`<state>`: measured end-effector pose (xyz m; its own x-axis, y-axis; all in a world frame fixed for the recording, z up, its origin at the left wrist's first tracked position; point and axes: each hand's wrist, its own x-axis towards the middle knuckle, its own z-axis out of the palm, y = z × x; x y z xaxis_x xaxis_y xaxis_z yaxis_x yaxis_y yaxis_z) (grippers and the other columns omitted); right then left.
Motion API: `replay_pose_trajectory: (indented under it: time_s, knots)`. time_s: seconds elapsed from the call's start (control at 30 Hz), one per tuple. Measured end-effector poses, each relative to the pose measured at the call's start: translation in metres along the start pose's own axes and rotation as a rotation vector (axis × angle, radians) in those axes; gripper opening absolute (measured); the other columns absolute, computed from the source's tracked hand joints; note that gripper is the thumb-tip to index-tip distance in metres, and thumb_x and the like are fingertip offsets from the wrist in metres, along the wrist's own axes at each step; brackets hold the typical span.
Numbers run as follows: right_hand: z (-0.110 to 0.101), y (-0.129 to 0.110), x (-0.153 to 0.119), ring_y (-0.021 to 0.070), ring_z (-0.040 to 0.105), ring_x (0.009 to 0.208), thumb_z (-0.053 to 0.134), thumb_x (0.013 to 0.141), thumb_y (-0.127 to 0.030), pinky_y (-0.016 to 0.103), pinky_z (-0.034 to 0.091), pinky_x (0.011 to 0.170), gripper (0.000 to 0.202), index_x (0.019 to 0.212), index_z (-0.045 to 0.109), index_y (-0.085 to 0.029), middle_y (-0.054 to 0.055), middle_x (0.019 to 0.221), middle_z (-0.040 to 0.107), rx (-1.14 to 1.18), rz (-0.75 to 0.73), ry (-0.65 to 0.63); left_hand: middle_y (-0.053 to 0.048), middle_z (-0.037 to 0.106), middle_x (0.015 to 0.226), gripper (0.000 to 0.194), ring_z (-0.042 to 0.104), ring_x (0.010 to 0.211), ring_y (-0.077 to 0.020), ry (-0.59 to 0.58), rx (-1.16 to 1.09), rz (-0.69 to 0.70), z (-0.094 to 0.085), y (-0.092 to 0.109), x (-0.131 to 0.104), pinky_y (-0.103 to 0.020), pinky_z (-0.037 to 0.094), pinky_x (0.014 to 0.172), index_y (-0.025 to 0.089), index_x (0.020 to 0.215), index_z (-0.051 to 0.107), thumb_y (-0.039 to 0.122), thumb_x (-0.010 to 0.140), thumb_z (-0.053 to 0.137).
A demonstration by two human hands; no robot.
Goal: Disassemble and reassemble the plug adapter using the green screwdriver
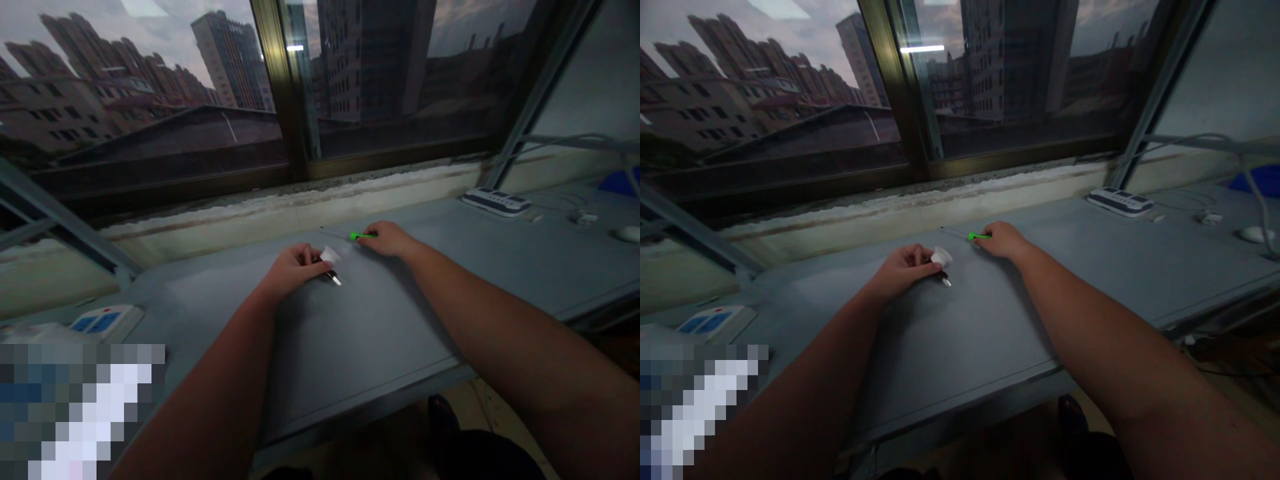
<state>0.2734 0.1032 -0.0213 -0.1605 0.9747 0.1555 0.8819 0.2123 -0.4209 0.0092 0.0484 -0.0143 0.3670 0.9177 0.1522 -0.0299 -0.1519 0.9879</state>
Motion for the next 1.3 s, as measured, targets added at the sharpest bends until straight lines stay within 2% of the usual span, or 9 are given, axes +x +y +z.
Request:
replay_pose_trajectory:
  time_s: [0.13, 0.23, 0.37, 0.5, 0.67, 0.87, 1.03, 1.17, 1.3]
  knots:
    - [0.001, 0.001, -0.001, 0.0217, 0.064, 0.079, 0.062, 0.092, -0.055, 0.029, 0.036, 0.064, 0.044, 0.099, 0.080, -0.016, 0.012, 0.092, 0.077, 0.017, 0.013, 0.005, -0.005, 0.070, 0.089, 0.047, 0.071, 0.080, -0.0157, -0.140, -0.077, -0.081, 0.018, 0.009, -0.013, -0.028, 0.059, 0.076, 0.015, 0.093, 0.063, 0.000, 0.058, 0.091]
    - [0.003, 0.001, -0.004, 0.0208, 0.064, 0.079, 0.062, 0.092, -0.053, 0.029, 0.037, 0.064, 0.043, 0.099, 0.080, -0.015, 0.011, 0.092, 0.077, 0.031, 0.018, 0.007, -0.002, 0.066, 0.084, 0.055, 0.069, 0.078, -0.0126, -0.145, -0.040, -0.077, 0.020, 0.012, -0.016, -0.023, 0.057, 0.076, 0.014, 0.105, 0.070, -0.007, 0.057, 0.087]
    - [0.008, -0.002, -0.010, 0.0208, 0.065, 0.083, 0.061, 0.093, -0.050, 0.028, 0.039, 0.068, 0.038, 0.100, 0.078, -0.017, 0.010, 0.098, 0.078, 0.040, -0.003, 0.014, -0.001, 0.065, 0.084, 0.056, 0.068, 0.080, -0.0122, -0.087, 0.089, -0.005, 0.016, 0.010, -0.017, -0.022, 0.057, 0.080, 0.016, 0.106, 0.077, -0.008, 0.056, 0.086]
    - [0.012, -0.003, -0.017, 0.0220, 0.066, 0.091, 0.065, 0.090, -0.044, 0.029, 0.043, 0.075, 0.030, 0.102, 0.076, -0.019, 0.010, 0.104, 0.076, 0.050, -0.033, 0.020, -0.008, 0.069, 0.095, 0.041, 0.068, 0.087, -0.0166, -0.029, 0.206, 0.050, 0.015, 0.007, -0.021, -0.025, 0.058, 0.081, 0.017, 0.098, 0.082, -0.002, 0.062, 0.085]
    - [0.010, -0.003, -0.027, 0.0250, 0.066, 0.090, 0.065, 0.088, -0.044, 0.034, 0.045, 0.078, 0.027, 0.100, 0.075, -0.021, 0.010, 0.097, 0.073, 0.035, -0.015, 0.004, -0.010, 0.067, 0.100, 0.034, 0.066, 0.087, -0.0186, -0.021, 0.142, 0.064, 0.018, 0.009, -0.030, -0.030, 0.059, 0.084, 0.019, 0.101, 0.083, 0.006, 0.070, 0.084]
    - [0.008, -0.005, -0.036, 0.0275, 0.066, 0.092, 0.063, 0.091, -0.047, 0.037, 0.047, 0.081, 0.031, 0.105, 0.075, -0.022, 0.012, 0.101, 0.072, 0.015, 0.027, -0.019, -0.009, 0.065, 0.099, 0.035, 0.064, 0.085, -0.0182, -0.035, 0.343, 0.110, 0.020, 0.016, -0.035, -0.031, 0.055, 0.083, 0.021, 0.111, 0.081, 0.010, 0.078, 0.080]
    - [0.008, -0.001, -0.033, 0.0256, 0.065, 0.090, 0.065, 0.090, -0.045, 0.034, 0.045, 0.077, 0.029, 0.105, 0.076, -0.022, 0.010, 0.099, 0.073, 0.021, -0.003, -0.020, -0.010, 0.062, 0.102, 0.033, 0.065, 0.092, -0.0197, -0.008, 0.318, 0.093, 0.017, 0.005, -0.034, -0.034, 0.057, 0.090, 0.019, 0.113, 0.080, 0.016, 0.079, 0.081]
    - [0.008, 0.002, -0.023, 0.0214, 0.063, 0.082, 0.067, 0.090, -0.043, 0.031, 0.041, 0.070, 0.025, 0.098, 0.076, -0.022, 0.006, 0.092, 0.074, 0.031, -0.048, -0.027, -0.008, 0.060, 0.106, 0.036, 0.068, 0.095, -0.0186, -0.054, 0.499, 0.136, 0.009, -0.006, -0.025, -0.040, 0.060, 0.095, 0.018, 0.118, 0.074, 0.018, 0.082, 0.077]
    - [0.009, 0.002, -0.014, 0.0199, 0.063, 0.085, 0.070, 0.089, -0.043, 0.029, 0.040, 0.070, 0.028, 0.103, 0.077, -0.021, 0.006, 0.099, 0.075, 0.018, -0.005, -0.003, -0.009, 0.059, 0.105, 0.034, 0.067, 0.095, -0.0187, -0.072, 0.634, 0.210, 0.006, -0.012, -0.015, -0.041, 0.061, 0.092, 0.016, 0.118, 0.071, 0.021, 0.085, 0.075]
